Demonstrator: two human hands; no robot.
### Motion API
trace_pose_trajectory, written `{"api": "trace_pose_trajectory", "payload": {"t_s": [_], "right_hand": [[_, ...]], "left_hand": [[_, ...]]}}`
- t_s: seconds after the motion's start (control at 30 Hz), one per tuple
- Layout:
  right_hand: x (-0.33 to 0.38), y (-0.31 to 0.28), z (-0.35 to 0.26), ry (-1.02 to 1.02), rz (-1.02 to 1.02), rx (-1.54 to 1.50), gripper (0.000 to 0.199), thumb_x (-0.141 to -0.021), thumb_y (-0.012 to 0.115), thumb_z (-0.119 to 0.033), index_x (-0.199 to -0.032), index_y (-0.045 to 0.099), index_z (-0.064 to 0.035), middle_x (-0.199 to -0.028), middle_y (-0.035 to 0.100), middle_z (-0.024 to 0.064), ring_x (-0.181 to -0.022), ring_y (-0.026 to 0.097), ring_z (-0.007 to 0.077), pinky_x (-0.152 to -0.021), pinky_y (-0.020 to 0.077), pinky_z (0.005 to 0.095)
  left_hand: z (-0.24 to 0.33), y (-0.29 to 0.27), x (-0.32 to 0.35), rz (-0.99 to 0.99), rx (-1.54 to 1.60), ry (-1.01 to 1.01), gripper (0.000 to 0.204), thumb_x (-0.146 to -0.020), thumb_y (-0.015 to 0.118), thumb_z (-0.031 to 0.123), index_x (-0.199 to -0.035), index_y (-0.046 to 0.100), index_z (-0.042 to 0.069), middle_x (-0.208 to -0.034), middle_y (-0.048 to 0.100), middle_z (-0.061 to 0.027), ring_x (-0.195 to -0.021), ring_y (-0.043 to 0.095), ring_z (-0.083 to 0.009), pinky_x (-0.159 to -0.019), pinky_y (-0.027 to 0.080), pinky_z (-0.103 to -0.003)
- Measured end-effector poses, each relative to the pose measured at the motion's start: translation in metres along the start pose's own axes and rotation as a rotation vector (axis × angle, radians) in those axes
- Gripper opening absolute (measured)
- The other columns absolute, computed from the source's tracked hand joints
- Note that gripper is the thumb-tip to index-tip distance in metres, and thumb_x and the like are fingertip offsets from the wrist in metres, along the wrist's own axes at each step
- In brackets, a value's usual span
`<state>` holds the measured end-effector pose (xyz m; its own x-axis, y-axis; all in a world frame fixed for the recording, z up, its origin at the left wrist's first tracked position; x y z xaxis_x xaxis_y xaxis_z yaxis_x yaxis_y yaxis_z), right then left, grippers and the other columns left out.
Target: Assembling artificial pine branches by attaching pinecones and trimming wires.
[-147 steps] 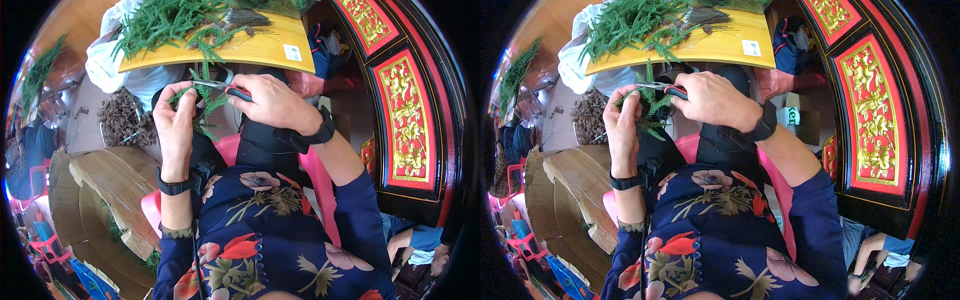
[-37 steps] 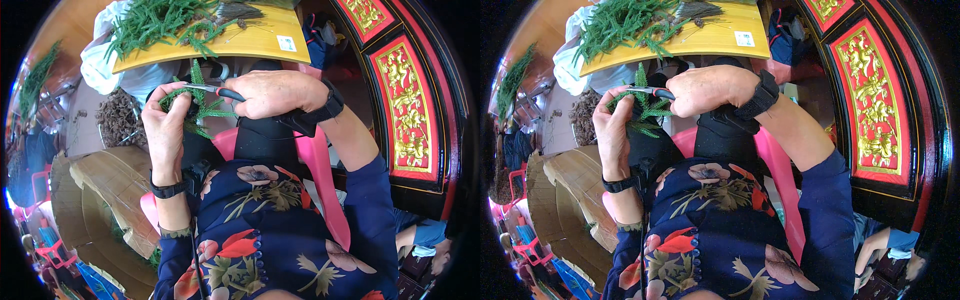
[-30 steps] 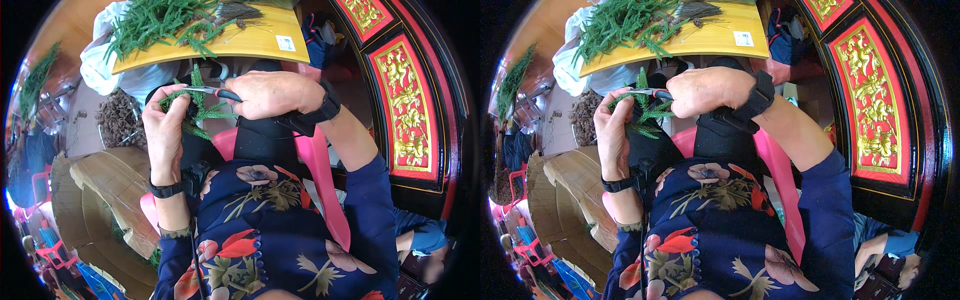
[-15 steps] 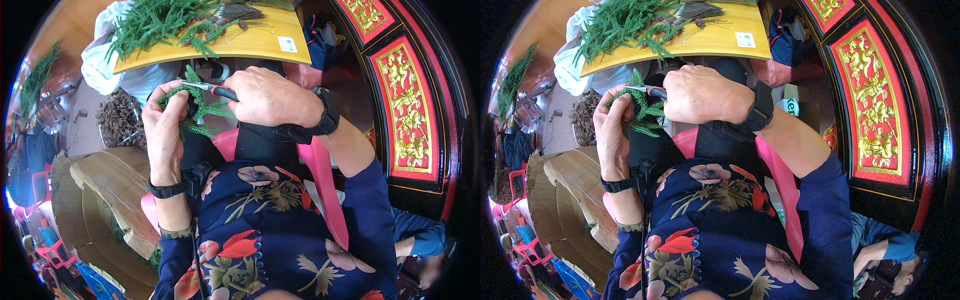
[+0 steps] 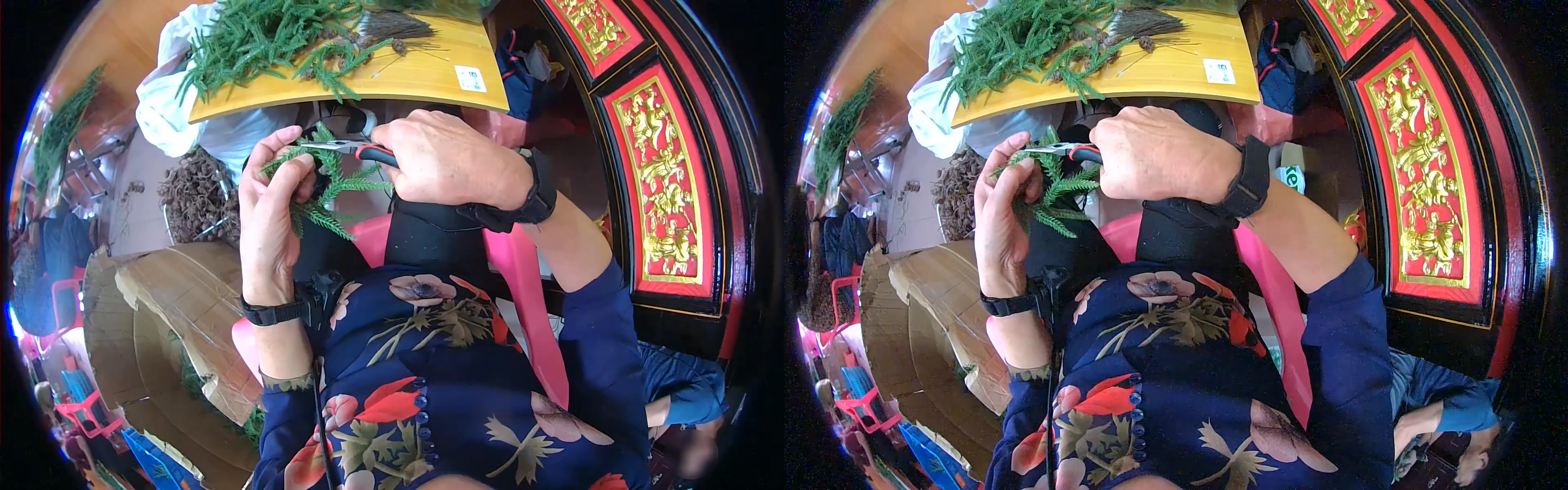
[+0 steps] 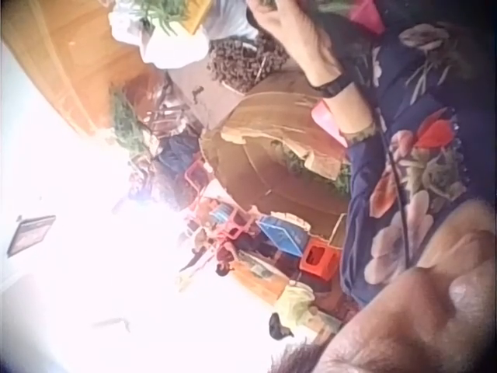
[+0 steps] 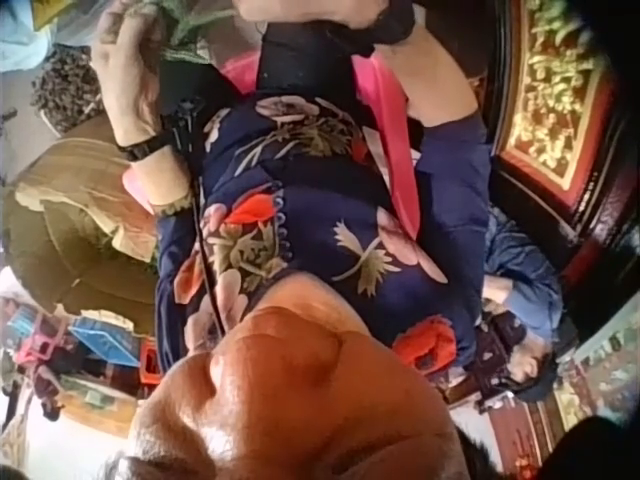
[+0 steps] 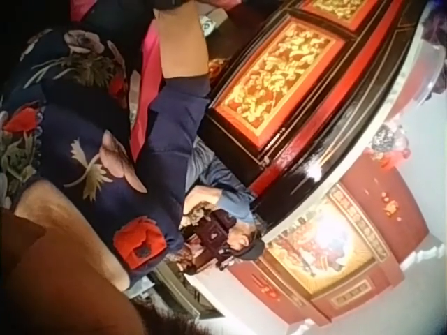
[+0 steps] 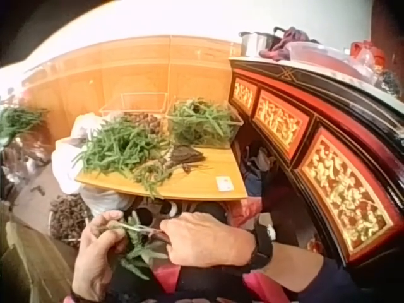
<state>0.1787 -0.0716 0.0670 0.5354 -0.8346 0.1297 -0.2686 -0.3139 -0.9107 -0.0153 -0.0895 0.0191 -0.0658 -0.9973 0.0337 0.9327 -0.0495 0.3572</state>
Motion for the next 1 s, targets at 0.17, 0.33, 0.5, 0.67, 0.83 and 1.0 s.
{"api": "trace_pose_trajectory", "payload": {"t_s": [0.17, 0.33, 0.5, 0.67, 0.83, 1.0], "right_hand": [[-0.001, 0.000, 0.006, -0.010, 0.014, -0.054, 0.021, -0.072, 0.057, -0.010, -0.089, 0.059, 0.0021, -0.074, 0.059, 0.0243, -0.076, 0.059, 0.0420, -0.067, 0.0447, 0.0484], [-0.004, 0.001, 0.009, -0.046, 0.067, -0.202, 0.018, -0.072, 0.057, -0.011, -0.086, 0.060, 0.0013, -0.072, 0.059, 0.0240, -0.075, 0.058, 0.0420, -0.066, 0.0442, 0.0488], [-0.003, 0.002, 0.009, -0.057, 0.115, -0.120, 0.017, -0.071, 0.057, -0.012, -0.082, 0.061, 0.0000, -0.072, 0.061, 0.0238, -0.074, 0.060, 0.0420, -0.066, 0.0462, 0.0483], [0.000, -0.004, 0.001, 0.011, 0.093, -0.050, 0.020, -0.067, 0.057, -0.012, -0.082, 0.063, 0.0001, -0.073, 0.063, 0.0241, -0.075, 0.061, 0.0416, -0.066, 0.0486, 0.0477], [0.006, -0.012, 0.001, 0.024, 0.107, -0.032, 0.023, -0.063, 0.057, -0.012, -0.082, 0.063, 0.0008, -0.073, 0.063, 0.0243, -0.074, 0.062, 0.0406, -0.067, 0.0493, 0.0473], [0.009, -0.013, 0.001, 0.075, 0.106, 0.021, 0.021, -0.064, 0.055, -0.013, -0.076, 0.065, 0.0013, -0.074, 0.064, 0.0249, -0.076, 0.063, 0.0409, -0.069, 0.0504, 0.0466]], "left_hand": [[0.001, 0.001, 0.000, -0.022, 0.073, -0.012, 0.036, -0.082, 0.057, 0.002, -0.117, 0.049, -0.003, -0.076, 0.051, 0.0007, -0.063, 0.043, -0.0071, -0.059, 0.032, -0.020], [0.005, -0.002, 0.000, -0.037, 0.114, -0.022, 0.036, -0.082, 0.056, 0.002, -0.117, 0.048, -0.003, -0.078, 0.052, 0.0000, -0.064, 0.043, -0.0076, -0.059, 0.034, -0.020], [0.003, 0.001, -0.001, -0.062, 0.122, -0.017, 0.034, -0.084, 0.054, 0.000, -0.117, 0.048, -0.003, -0.080, 0.053, -0.0008, -0.064, 0.044, -0.0079, -0.060, 0.035, -0.021], [0.005, 0.007, 0.004, -0.032, -0.027, 0.032, 0.033, -0.088, 0.056, 0.003, -0.119, 0.049, -0.002, -0.085, 0.057, -0.0030, -0.069, 0.050, -0.0085, -0.066, 0.042, -0.021], [0.011, -0.001, 0.005, -0.197, -0.053, -0.058, 0.033, -0.090, 0.056, 0.003, -0.121, 0.050, -0.002, -0.092, 0.063, -0.0069, -0.081, 0.059, -0.0108, -0.076, 0.047, -0.023], [0.007, -0.004, 0.002, -0.224, -0.299, 0.025, 0.035, -0.089, 0.059, 0.003, -0.123, 0.050, -0.002, -0.094, 0.064, -0.0084, -0.087, 0.061, -0.0118, -0.078, 0.047, -0.023]]}}
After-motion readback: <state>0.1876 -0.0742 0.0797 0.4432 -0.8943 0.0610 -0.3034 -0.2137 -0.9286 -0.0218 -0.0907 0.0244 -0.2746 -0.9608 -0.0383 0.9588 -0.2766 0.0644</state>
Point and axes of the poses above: each hand's wrist, its own x-axis away from the middle knuckle, its own y-axis out of the palm, z = x × y, the point moved 1 cm from there along -x, towards the middle knuckle
